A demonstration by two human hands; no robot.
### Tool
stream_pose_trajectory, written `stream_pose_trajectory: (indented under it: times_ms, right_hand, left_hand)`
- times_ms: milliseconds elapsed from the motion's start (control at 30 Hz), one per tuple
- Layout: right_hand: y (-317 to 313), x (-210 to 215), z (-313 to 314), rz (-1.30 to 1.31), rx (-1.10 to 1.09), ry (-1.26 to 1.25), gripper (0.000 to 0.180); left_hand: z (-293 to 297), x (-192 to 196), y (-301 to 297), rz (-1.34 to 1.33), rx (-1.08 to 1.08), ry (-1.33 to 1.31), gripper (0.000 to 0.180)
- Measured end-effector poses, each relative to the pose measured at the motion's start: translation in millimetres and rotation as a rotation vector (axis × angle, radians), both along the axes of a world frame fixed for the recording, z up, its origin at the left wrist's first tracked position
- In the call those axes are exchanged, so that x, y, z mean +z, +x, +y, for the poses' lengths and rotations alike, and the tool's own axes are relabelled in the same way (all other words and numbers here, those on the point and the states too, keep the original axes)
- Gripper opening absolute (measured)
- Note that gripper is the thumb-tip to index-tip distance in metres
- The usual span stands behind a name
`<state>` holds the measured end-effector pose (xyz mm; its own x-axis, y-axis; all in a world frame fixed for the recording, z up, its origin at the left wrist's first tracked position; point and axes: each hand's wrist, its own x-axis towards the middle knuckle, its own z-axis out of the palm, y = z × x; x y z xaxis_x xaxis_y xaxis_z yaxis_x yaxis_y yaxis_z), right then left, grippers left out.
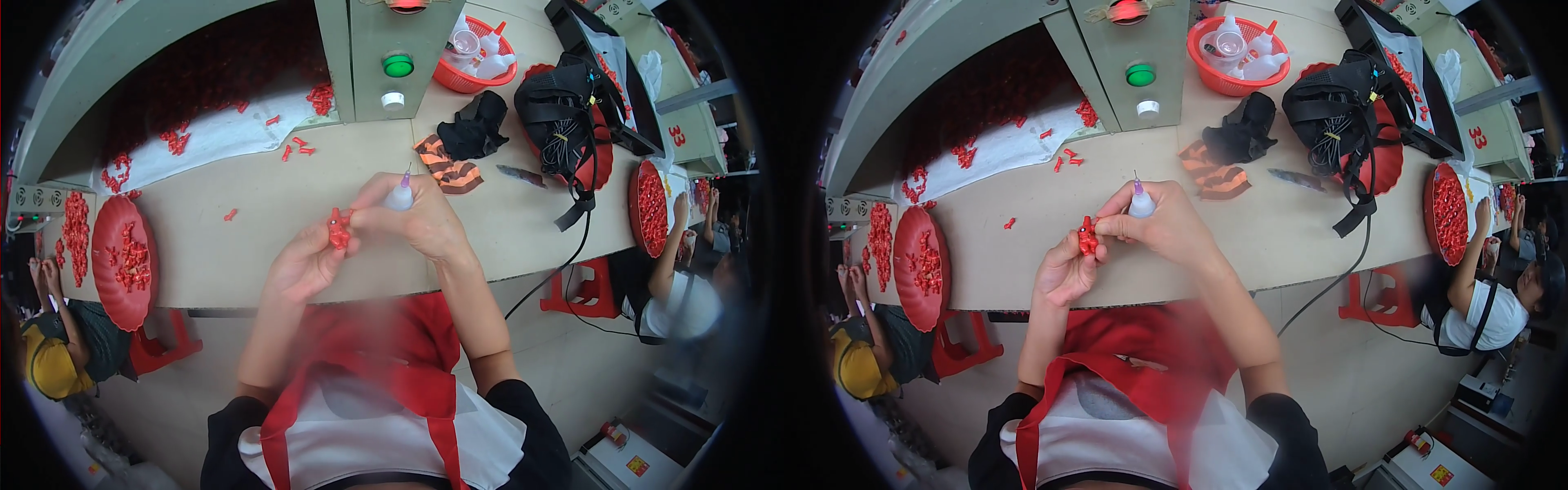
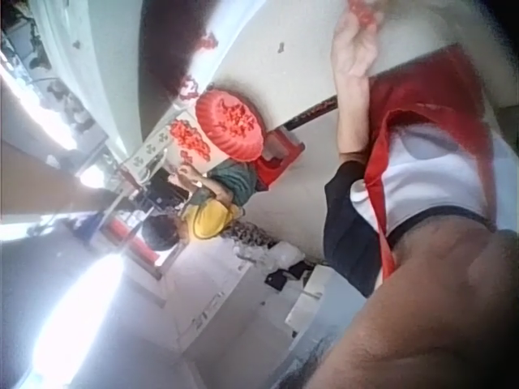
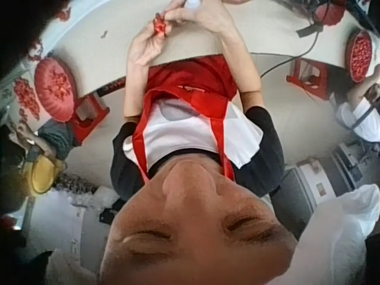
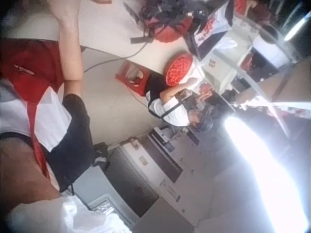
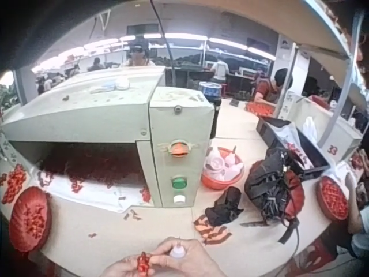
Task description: The person applies adhesive from a bottle to small red plastic components and assembles them by hand.
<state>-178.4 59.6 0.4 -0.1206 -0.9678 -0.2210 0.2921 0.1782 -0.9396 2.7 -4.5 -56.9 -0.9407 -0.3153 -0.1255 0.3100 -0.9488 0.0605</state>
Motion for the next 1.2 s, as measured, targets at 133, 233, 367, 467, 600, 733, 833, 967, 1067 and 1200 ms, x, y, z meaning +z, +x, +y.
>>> stream_pose_trajectory:
  times_ms: [133,233,367,467,600,733,833,967,1067,1200]
  right_hand:
    - [0,-3,-2,-0.012,-0.017,-0.007,0.006]
    - [-1,-3,-2,-0.066,-0.007,0.012,0.006]
    - [-3,-6,-2,-0.021,-0.015,0.008,0.006]
    - [-4,-7,0,-0.056,-0.018,-0.006,0.005]
    - [2,-5,1,-0.086,-0.069,0.041,0.007]
    - [-7,-23,7,0.618,-0.302,-0.058,0.014]
    - [-24,-31,13,1.382,-0.529,0.082,0.019]
    - [-33,-38,15,1.448,-0.518,0.291,0.020]
    - [-34,-38,14,1.441,-0.466,0.354,0.019]
    - [-36,-39,18,1.416,-0.683,0.198,0.018]
  left_hand:
    - [2,-10,-2,0.095,-0.022,0.177,0.035]
    - [3,-14,-5,0.114,-0.034,0.224,0.035]
    - [6,-20,-8,0.162,-0.017,0.178,0.034]
    - [4,-21,-10,0.131,0.007,0.138,0.033]
    - [5,-18,-11,0.100,0.044,0.109,0.032]
    - [3,-15,-7,0.101,0.082,0.127,0.035]
    - [2,-12,-9,0.097,0.092,0.137,0.037]
    - [4,-16,-13,0.118,0.097,0.129,0.037]
    - [6,-16,-12,0.115,0.099,0.132,0.037]
    - [6,-18,-10,0.110,0.102,0.121,0.037]
